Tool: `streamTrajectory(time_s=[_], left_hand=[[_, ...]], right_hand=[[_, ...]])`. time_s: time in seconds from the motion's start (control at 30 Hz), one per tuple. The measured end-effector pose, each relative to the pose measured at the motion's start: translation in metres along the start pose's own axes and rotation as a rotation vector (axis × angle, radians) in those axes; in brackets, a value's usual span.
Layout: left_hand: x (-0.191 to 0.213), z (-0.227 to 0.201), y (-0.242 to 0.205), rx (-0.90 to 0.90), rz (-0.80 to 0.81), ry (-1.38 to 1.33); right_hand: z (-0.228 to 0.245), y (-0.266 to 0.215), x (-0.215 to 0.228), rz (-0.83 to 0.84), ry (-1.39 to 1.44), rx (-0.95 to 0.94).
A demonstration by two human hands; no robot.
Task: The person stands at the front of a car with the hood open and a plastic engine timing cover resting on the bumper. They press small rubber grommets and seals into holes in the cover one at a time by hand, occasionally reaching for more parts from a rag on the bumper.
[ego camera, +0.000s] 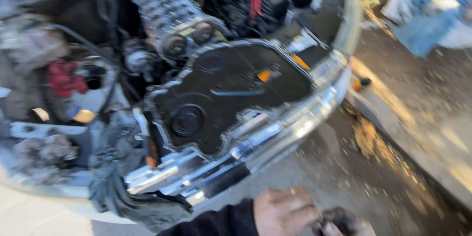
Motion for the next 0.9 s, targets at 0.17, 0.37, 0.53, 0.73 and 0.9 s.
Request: streamTrajectory(time_s=[0.17,0.37,0.53,0.73,0.9], left_hand=[[-0.014,-0.005,0.031,0.211,0.009,-0.121],[-0.061,0.019,0.028,0.708,0.095,-0.509],[-0.048,0.000,0.054,0.437,0.116,-0.370],[-0.049,-0.021,0.070,0.182,0.063,-0.428],[-0.049,-0.020,0.066,0.171,0.035,-0.403]], right_hand=[[0.136,0.000,-0.062,-0.306,0.118,0.038],[0.203,-0.020,-0.077,-0.570,-0.694,0.077],[0.201,-0.039,-0.061,-0.642,-0.378,0.074],[0.171,-0.051,-0.054,-0.659,-0.002,0.044],[0.180,-0.046,-0.060,-0.632,-0.024,0.055]])
Point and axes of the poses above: each hand's wrist, its own y-axis towards the middle knuckle, its own x-axis out of the back of the hand, z = x × y, the point moved 7 cm from there along y, towards the middle knuckle, and after that the axes turned 7 degrees about -x, right-handed, at the moved point
